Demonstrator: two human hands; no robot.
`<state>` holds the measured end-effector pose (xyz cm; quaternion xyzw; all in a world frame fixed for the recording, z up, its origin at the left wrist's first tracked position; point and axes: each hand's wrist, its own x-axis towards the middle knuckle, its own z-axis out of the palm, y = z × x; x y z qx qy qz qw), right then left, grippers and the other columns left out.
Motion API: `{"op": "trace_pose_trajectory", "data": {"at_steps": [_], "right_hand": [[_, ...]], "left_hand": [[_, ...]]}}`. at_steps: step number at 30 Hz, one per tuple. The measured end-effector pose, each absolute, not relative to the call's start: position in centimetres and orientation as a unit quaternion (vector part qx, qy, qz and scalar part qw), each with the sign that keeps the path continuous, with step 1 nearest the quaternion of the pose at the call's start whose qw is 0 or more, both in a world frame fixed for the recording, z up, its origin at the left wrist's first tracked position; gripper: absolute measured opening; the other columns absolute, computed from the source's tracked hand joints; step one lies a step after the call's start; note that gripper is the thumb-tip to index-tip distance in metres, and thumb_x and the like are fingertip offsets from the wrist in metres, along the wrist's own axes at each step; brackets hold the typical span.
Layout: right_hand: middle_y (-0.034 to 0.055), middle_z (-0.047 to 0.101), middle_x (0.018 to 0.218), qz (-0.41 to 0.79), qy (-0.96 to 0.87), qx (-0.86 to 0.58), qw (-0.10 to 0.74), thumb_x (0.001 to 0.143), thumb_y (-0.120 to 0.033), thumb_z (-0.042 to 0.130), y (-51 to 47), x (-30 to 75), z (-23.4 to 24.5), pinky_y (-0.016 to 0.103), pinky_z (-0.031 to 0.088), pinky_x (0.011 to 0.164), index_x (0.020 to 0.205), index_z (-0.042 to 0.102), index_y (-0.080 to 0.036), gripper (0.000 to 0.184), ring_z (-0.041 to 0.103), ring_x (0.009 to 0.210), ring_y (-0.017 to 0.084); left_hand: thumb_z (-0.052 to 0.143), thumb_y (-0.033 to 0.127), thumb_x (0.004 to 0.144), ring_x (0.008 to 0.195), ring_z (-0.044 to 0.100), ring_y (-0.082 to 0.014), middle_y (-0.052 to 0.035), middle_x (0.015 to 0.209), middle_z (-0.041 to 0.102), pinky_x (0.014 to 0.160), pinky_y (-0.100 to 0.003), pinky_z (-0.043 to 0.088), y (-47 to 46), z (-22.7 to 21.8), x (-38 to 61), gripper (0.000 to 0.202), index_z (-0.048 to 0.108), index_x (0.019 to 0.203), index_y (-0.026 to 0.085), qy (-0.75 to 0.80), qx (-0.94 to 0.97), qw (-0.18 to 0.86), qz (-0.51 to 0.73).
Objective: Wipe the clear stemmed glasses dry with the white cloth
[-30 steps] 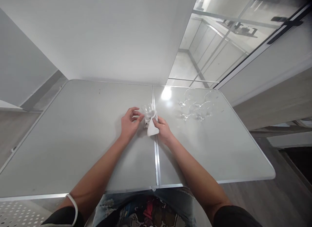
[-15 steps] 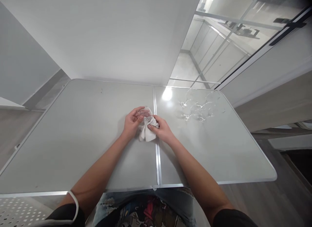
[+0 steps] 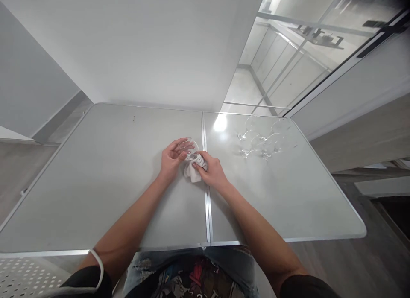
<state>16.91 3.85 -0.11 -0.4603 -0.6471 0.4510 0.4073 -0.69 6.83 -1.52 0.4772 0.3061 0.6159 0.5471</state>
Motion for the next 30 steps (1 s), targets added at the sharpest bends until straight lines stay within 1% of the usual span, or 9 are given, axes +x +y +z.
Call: {"op": "trace_pose_trajectory", "data": {"at_steps": [3,7,9,11,17,22,25,27,30], "right_hand": [[0.0042,0.07,0.098,0.397,-0.667,-0.477,0.414,0.09,-0.042,0.066,4.0,16.9,-0.3,0.034,0.047,0.082,0.116,0.066,-0.024,0.032,0.062,0.084,0.021],[0.0042,0.07,0.09,0.585,-0.556,-0.417,0.418,0.087,-0.051,0.068,4.3,17.2,-0.5,0.03,0.048,0.073,0.108,0.069,-0.02,0.038,0.062,0.08,0.02],[0.0055,0.07,0.088,0.669,-0.484,-0.386,0.411,0.087,-0.057,0.067,4.4,17.5,-0.5,0.03,0.048,0.07,0.108,0.069,-0.018,0.044,0.062,0.077,0.019],[0.0061,0.07,0.09,0.695,-0.471,-0.367,0.4,0.086,-0.058,0.067,4.4,17.6,-0.3,0.03,0.048,0.07,0.111,0.069,-0.018,0.047,0.063,0.077,0.019],[0.0017,0.067,0.083,0.475,-0.638,-0.454,0.401,0.087,-0.049,0.069,4.1,17.1,0.0,0.029,0.044,0.071,0.105,0.071,-0.021,0.034,0.058,0.076,0.019],[0.0048,0.066,0.091,0.439,-0.465,-0.517,0.569,0.093,-0.057,0.057,4.7,18.2,-0.8,0.028,0.047,0.071,0.104,0.065,-0.02,0.039,0.06,0.084,0.02],[0.0069,0.065,0.104,0.391,-0.351,-0.549,0.65,0.088,-0.056,0.062,5.3,19.1,-1.0,0.029,0.05,0.075,0.112,0.059,-0.022,0.042,0.06,0.094,0.021],[0.0049,0.064,0.105,0.425,-0.325,-0.531,0.657,0.085,-0.051,0.067,5.4,18.8,-0.8,0.029,0.05,0.079,0.112,0.058,-0.024,0.039,0.06,0.095,0.02],[0.0019,0.065,0.101,0.553,-0.322,-0.451,0.622,0.083,-0.043,0.07,5.1,17.6,-0.6,0.029,0.05,0.081,0.107,0.061,-0.025,0.032,0.061,0.091,0.018]], "left_hand": [[0.081,0.052,0.077,0.111,0.069,-0.0308,-0.0162,0.127,0.068,0.098,-0.047,0.056,6.9,-1.7,-0.7,0.06,0.066,0.127,0.021,0.293,0.476,0.561,0.611],[0.087,0.05,0.071,0.11,0.069,-0.03,-0.0166,0.134,0.063,0.099,-0.046,0.056,6.7,-1.7,-0.6,0.074,0.061,0.135,0.023,0.278,0.489,0.605,0.564],[0.088,0.043,0.072,0.108,0.07,-0.0281,-0.0159,0.134,0.062,0.096,-0.043,0.057,6.6,-1.6,-0.6,0.074,0.059,0.137,0.023,0.285,0.486,0.615,0.551],[0.087,0.039,0.074,0.106,0.07,-0.0263,-0.0147,0.134,0.062,0.094,-0.04,0.058,6.5,-1.5,-0.6,0.072,0.058,0.138,0.024,0.285,0.485,0.617,0.55],[0.089,0.038,0.071,0.11,0.069,-0.0287,-0.0136,0.134,0.061,0.097,-0.044,0.057,6.8,-1.6,-0.7,0.066,0.063,0.13,0.025,0.263,0.498,0.613,0.554],[0.092,0.039,0.065,0.119,0.066,-0.0328,-0.0127,0.13,0.063,0.097,-0.05,0.058,7.0,-1.0,-0.9,0.067,0.061,0.123,0.027,0.28,0.487,0.561,0.608],[0.093,0.037,0.064,0.113,0.069,-0.0306,-0.0102,0.131,0.06,0.091,-0.047,0.061,7.0,-0.5,-1.0,0.069,0.054,0.12,0.029,0.282,0.479,0.562,0.612],[0.094,0.035,0.063,0.109,0.07,-0.0285,-0.0089,0.13,0.06,0.091,-0.047,0.061,6.9,-0.3,-1.0,0.072,0.049,0.118,0.03,0.28,0.478,0.569,0.608],[0.093,0.035,0.065,0.107,0.071,-0.0258,-0.0071,0.126,0.061,0.094,-0.046,0.059,6.8,-0.3,-0.8,0.072,0.044,0.116,0.031,0.285,0.478,0.554,0.619]]}}
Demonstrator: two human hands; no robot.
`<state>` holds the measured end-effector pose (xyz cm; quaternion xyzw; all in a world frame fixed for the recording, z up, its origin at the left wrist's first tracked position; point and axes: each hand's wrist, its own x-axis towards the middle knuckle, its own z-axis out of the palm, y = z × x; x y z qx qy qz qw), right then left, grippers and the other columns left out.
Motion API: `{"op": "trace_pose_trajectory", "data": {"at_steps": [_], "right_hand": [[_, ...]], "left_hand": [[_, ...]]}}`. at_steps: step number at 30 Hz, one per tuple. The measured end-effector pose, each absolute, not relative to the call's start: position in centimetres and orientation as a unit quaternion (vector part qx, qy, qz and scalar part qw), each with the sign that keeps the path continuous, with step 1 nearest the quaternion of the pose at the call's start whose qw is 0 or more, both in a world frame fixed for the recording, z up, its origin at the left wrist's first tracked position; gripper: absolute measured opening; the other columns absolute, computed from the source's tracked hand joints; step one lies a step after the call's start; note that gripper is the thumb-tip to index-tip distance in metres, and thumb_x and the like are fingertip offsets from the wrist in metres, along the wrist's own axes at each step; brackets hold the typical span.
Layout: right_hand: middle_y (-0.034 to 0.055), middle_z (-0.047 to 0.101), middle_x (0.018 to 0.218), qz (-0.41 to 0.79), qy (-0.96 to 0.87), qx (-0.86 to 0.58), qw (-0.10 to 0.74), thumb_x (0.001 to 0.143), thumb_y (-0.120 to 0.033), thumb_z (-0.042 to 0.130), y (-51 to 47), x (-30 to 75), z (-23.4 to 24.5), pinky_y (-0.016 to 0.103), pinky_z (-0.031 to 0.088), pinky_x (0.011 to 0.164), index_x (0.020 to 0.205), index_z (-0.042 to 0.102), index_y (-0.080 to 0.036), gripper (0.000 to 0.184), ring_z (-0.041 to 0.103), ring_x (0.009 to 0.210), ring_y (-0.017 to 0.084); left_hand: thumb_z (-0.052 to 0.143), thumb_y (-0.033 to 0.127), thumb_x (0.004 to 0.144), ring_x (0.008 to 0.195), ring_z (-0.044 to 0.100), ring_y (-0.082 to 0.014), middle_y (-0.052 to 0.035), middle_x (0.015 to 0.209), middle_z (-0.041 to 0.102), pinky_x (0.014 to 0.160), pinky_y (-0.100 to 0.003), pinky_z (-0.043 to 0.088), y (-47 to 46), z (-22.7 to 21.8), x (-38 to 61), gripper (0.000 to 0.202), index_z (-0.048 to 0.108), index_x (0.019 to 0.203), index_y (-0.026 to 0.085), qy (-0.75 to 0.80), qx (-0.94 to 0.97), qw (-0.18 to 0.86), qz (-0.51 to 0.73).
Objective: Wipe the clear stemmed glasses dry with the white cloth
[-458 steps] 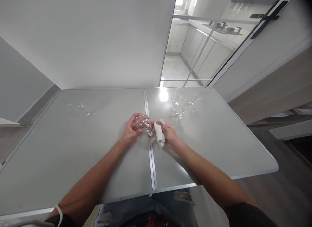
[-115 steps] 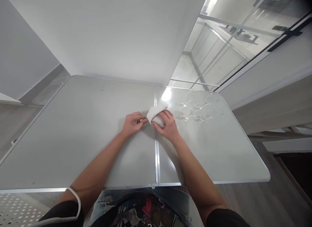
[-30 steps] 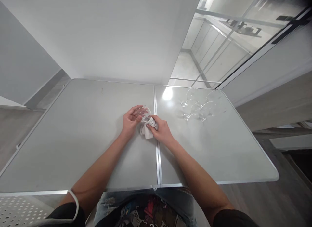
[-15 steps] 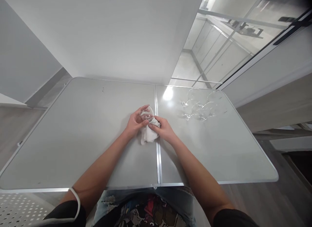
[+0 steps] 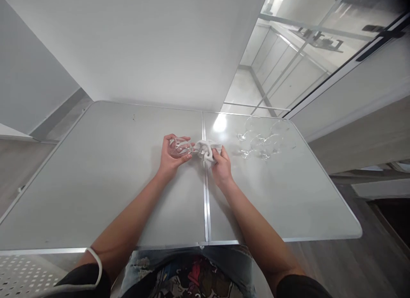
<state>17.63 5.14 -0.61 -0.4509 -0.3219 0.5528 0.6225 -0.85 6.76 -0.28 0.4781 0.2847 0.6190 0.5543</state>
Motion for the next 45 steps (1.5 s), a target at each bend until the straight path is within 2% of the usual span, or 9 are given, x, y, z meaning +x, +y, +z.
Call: {"op": "trace_pose_trajectory", "data": {"at_steps": [2,8,12,29,35,38,42,43,45], "right_hand": [[0.002,0.067,0.099,0.599,-0.319,-0.417,0.605,0.081,-0.038,0.071,4.9,17.0,-0.4,0.029,0.05,0.079,0.105,0.065,-0.023,0.029,0.062,0.088,0.017],[0.0031,0.07,0.093,0.603,-0.315,-0.432,0.593,0.078,-0.036,0.072,4.6,17.1,0.1,0.03,0.047,0.074,0.098,0.07,-0.02,0.026,0.062,0.085,0.02],[0.0028,0.069,0.088,0.606,-0.319,-0.434,0.586,0.077,-0.035,0.074,4.5,17.3,0.3,0.029,0.046,0.072,0.092,0.071,-0.019,0.022,0.06,0.081,0.019],[0.0017,0.067,0.086,0.606,-0.331,-0.436,0.577,0.075,-0.031,0.072,4.6,17.4,-0.1,0.028,0.044,0.07,0.089,0.071,-0.02,0.018,0.058,0.079,0.019],[0.0023,0.068,0.088,0.589,-0.348,-0.449,0.575,0.075,-0.033,0.071,4.6,17.4,0.2,0.029,0.046,0.071,0.093,0.07,-0.02,0.022,0.059,0.081,0.019],[0.0023,0.066,0.087,0.552,-0.362,-0.455,0.598,0.077,-0.034,0.068,4.5,17.3,0.2,0.029,0.046,0.072,0.094,0.07,-0.02,0.021,0.058,0.08,0.019],[0.0009,0.064,0.088,0.449,-0.407,-0.493,0.624,0.077,-0.03,0.064,4.5,17.9,0.3,0.03,0.046,0.073,0.113,0.069,-0.026,0.036,0.057,0.08,0.018],[0.0009,0.063,0.086,0.427,-0.435,-0.498,0.616,0.077,-0.029,0.063,4.5,18.2,0.4,0.03,0.046,0.073,0.111,0.07,-0.026,0.035,0.057,0.08,0.019],[0.0022,0.06,0.081,0.393,-0.504,-0.494,0.589,0.08,-0.03,0.058,4.4,18.6,0.7,0.033,0.045,0.073,0.09,0.073,-0.023,0.019,0.055,0.077,0.019]], "left_hand": [[0.092,0.036,0.066,0.106,0.071,-0.0248,-0.0063,0.125,0.061,0.094,-0.045,0.059,6.7,-0.2,-0.8,0.07,0.044,0.117,0.031,0.295,0.48,0.53,0.634],[0.091,0.038,0.068,0.111,0.068,-0.0274,-0.0082,0.128,0.057,0.089,-0.042,0.061,6.5,0.4,-0.9,0.064,0.052,0.118,0.029,0.325,0.488,0.485,0.649],[0.091,0.039,0.067,0.11,0.068,-0.0268,-0.0073,0.129,0.056,0.091,-0.044,0.061,6.4,0.6,-0.9,0.063,0.052,0.116,0.029,0.326,0.48,0.483,0.656],[0.09,0.035,0.068,0.108,0.07,-0.0266,-0.0069,0.127,0.057,0.089,-0.043,0.061,6.2,0.4,-0.8,0.062,0.051,0.116,0.029,0.324,0.476,0.484,0.66],[0.091,0.035,0.068,0.105,0.07,-0.0252,-0.0064,0.126,0.058,0.092,-0.045,0.06,6.1,0.2,-0.7,0.061,0.052,0.115,0.028,0.321,0.48,0.488,0.654],[0.09,0.036,0.069,0.107,0.07,-0.0263,-0.0067,0.127,0.058,0.09,-0.044,0.06,6.2,0.0,-0.6,0.061,0.052,0.116,0.029,0.325,0.476,0.488,0.655],[0.09,0.035,0.069,0.106,0.07,-0.0251,-0.0071,0.127,0.059,0.09,-0.042,0.061,6.4,-0.2,-0.6,0.059,0.053,0.115,0.028,0.33,0.477,0.486,0.654],[0.09,0.033,0.069,0.107,0.07,-0.0246,-0.0073,0.127,0.059,0.089,-0.041,0.061,6.5,-0.3,-0.7,0.06,0.053,0.115,0.027,0.334,0.482,0.481,0.652],[0.091,0.03,0.068,0.107,0.07,-0.0239,-0.0081,0.127,0.061,0.088,-0.038,0.061,6.6,-0.4,-0.8,0.061,0.054,0.116,0.027,0.345,0.494,0.473,0.642]]}}
